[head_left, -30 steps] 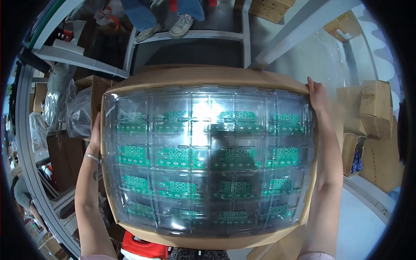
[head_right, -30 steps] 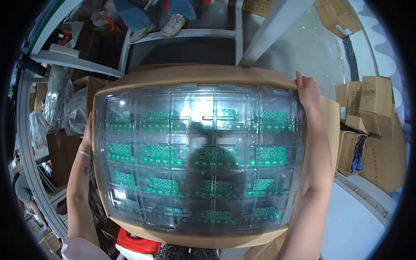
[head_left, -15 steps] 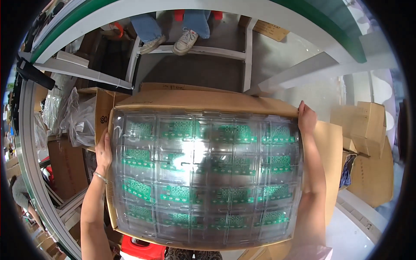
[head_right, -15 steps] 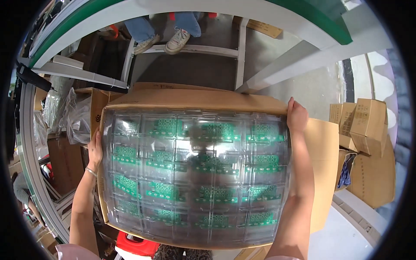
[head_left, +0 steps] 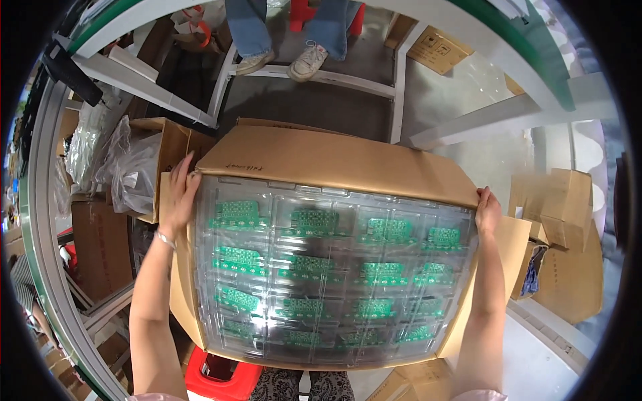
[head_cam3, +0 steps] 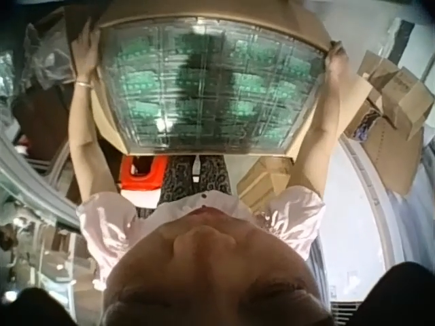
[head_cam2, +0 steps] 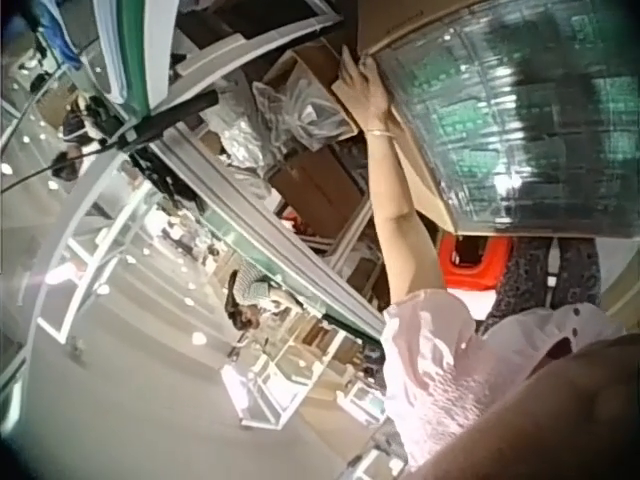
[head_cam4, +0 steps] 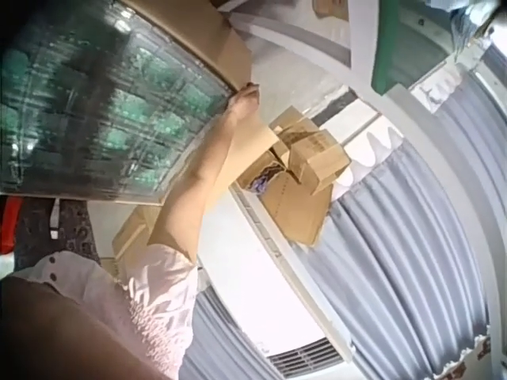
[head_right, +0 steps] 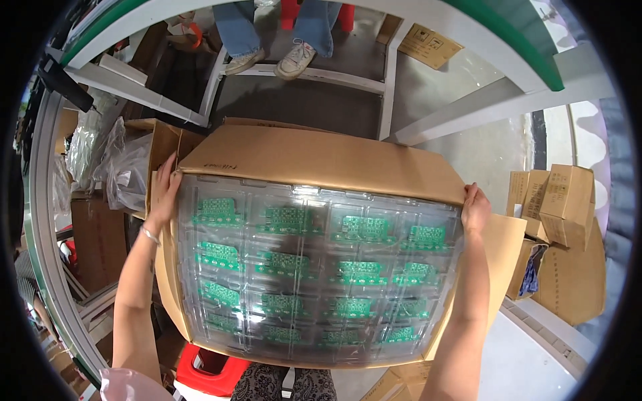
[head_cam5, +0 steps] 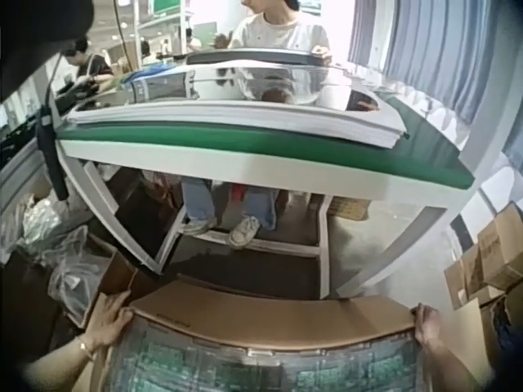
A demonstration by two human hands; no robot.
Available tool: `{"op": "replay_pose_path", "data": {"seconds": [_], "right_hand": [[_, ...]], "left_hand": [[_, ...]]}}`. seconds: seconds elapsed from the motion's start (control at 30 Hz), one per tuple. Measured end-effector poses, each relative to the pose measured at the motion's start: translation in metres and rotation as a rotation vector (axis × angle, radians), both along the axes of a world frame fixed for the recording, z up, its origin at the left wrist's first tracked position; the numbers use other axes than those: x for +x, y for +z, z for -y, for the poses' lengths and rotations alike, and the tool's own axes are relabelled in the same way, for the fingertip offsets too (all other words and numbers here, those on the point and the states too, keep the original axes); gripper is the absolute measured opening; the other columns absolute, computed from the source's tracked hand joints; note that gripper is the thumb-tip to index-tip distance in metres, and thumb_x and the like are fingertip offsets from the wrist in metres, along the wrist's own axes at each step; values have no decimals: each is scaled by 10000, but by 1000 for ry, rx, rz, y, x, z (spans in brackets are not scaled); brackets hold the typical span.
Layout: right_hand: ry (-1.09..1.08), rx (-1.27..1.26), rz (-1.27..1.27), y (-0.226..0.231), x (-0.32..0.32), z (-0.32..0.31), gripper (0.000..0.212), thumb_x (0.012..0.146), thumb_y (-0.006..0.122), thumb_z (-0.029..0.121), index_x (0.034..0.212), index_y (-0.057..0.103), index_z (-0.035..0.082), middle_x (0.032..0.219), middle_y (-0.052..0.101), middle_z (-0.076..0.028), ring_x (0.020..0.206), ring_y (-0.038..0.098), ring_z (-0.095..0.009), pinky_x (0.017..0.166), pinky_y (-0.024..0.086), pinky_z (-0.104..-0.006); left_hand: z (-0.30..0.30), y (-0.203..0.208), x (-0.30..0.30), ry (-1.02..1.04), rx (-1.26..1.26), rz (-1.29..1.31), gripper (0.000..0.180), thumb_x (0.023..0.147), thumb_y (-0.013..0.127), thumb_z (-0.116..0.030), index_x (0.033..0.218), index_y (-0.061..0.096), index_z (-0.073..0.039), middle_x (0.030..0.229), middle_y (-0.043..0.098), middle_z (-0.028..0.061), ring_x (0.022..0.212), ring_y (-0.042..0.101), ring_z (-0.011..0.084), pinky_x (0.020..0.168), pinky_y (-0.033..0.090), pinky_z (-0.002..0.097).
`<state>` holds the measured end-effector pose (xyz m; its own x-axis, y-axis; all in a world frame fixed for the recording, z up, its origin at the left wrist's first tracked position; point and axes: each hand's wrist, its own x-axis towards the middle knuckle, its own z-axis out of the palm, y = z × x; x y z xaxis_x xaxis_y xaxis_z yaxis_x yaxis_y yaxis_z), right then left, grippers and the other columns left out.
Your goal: Assembling electronic components into plastic housings using an electric screwdriver and unboxing trays of circuit boards in a factory setting.
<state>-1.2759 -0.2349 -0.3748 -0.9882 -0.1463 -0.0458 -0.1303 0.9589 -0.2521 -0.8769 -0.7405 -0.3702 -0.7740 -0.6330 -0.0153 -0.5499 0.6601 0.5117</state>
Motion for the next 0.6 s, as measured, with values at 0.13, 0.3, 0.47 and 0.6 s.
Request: {"op": "replay_pose_path", "data": {"seconds": [0.13, 0.3, 0.47, 0.6], "right_hand": [[192, 56, 140, 10, -1, -11, 497, 875, 327, 451, 944, 618, 54, 828, 617, -162, 831, 580, -322, 723, 436, -372], [249, 13, 135, 30, 9, -15, 471, 862, 368, 444, 928, 617, 50, 789, 607, -185, 796, 577, -345, 699, 434, -396], [125, 140, -44, 35, 3, -10, 395, 853, 437, 367, 737, 585, 20, 653, 558, -197, 672, 548, -377, 589, 417, -434], [135, 6, -70, 50, 19, -26, 263, 843, 484, 270, 819, 583, 27, 795, 576, -208, 762, 543, -371, 664, 420, -428]], "left_hand": [[27, 9, -36, -50, 270, 123, 347, 826, 470, -300, 1031, 590, -48, 937, 577, 140, 902, 535, 256, 794, 394, 312], [26, 8, -51, -72, 82, 122, 303, 802, 485, -279, 913, 637, -41, 736, 536, 121, 808, 539, 275, 740, 409, 310], [35, 0, -57, -90, 30, 47, 281, 797, 485, -271, 884, 644, -56, 922, 587, 126, 878, 539, 281, 775, 415, 320], [45, 13, -72, -158, -82, 132, 285, 814, 492, -273, 937, 627, -53, 1069, 556, 119, 1029, 487, 276, 860, 377, 325]]}}
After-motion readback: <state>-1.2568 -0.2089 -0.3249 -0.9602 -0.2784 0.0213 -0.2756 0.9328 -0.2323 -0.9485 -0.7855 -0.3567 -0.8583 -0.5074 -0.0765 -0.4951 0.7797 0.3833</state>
